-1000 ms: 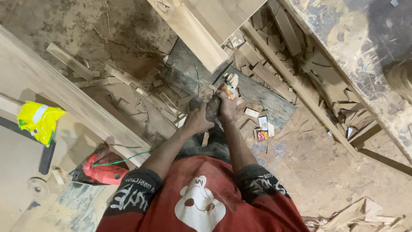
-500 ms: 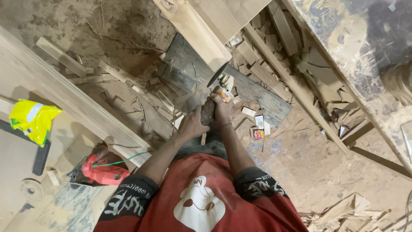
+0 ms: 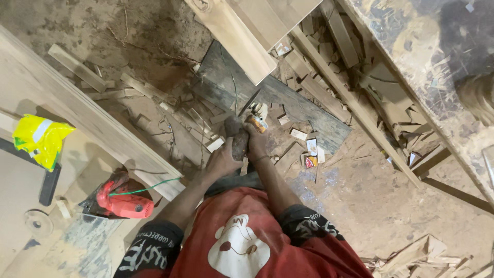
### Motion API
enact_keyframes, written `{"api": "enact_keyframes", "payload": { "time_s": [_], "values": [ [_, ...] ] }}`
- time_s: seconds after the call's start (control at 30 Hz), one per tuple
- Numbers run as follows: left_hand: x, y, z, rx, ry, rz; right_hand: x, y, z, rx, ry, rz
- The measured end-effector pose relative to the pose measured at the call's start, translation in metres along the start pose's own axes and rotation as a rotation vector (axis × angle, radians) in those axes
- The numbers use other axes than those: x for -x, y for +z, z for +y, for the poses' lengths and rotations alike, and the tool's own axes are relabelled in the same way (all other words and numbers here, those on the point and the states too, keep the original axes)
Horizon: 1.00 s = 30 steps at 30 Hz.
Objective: The person uses an angle grinder to smooth the edges of a wooden plank on a workbench. They hold the plank with one hand while operating the grinder with the other, moving along the plank's length to remove material and create a finished edge.
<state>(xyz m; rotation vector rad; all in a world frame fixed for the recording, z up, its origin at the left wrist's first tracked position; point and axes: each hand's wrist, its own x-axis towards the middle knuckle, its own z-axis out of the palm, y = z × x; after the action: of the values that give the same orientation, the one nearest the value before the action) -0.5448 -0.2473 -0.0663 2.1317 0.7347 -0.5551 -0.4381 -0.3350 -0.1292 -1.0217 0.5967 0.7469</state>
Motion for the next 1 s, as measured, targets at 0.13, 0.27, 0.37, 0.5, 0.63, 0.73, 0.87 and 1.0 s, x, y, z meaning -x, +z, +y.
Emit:
{"api": "enact_keyframes", "payload": {
  "time_s": [0.13, 0.27, 0.37, 0.5, 0.63, 0.73, 0.87, 1.0],
  "values": [
    [-0.001, 0.002, 0.007, 0.054, 0.094, 0.048, 0.0, -0.007, -0.008, -0.049, 0.012, -0.026],
    [0.002, -0.009, 0.009, 0.053, 0.068, -0.021, 0.011, -0.002, -0.011, -0.045, -0.052, -0.04],
    [0.003, -0.022, 0.007, 0.014, 0.094, -0.024, 0.02, 0.008, -0.012, -0.01, -0.139, -0.053],
    [0.014, -0.024, 0.002, 0.039, 0.061, -0.023, 0.028, 0.018, -0.009, -0.052, -0.163, -0.113],
    [0.011, -0.028, -0.01, 0.06, 0.135, -0.007, 0.026, 0.029, -0.005, 0.018, -0.164, -0.044],
    [0.004, -0.032, -0.016, 0.054, 0.15, -0.007, 0.026, 0.036, -0.006, 0.049, -0.186, -0.088],
    [0.003, -0.033, -0.019, 0.04, 0.149, -0.009, 0.028, 0.041, -0.01, 0.048, -0.101, -0.045],
    [0.0, -0.029, -0.018, 0.026, 0.154, 0.03, 0.025, 0.041, -0.006, 0.044, -0.131, -0.03]
  ]
}}
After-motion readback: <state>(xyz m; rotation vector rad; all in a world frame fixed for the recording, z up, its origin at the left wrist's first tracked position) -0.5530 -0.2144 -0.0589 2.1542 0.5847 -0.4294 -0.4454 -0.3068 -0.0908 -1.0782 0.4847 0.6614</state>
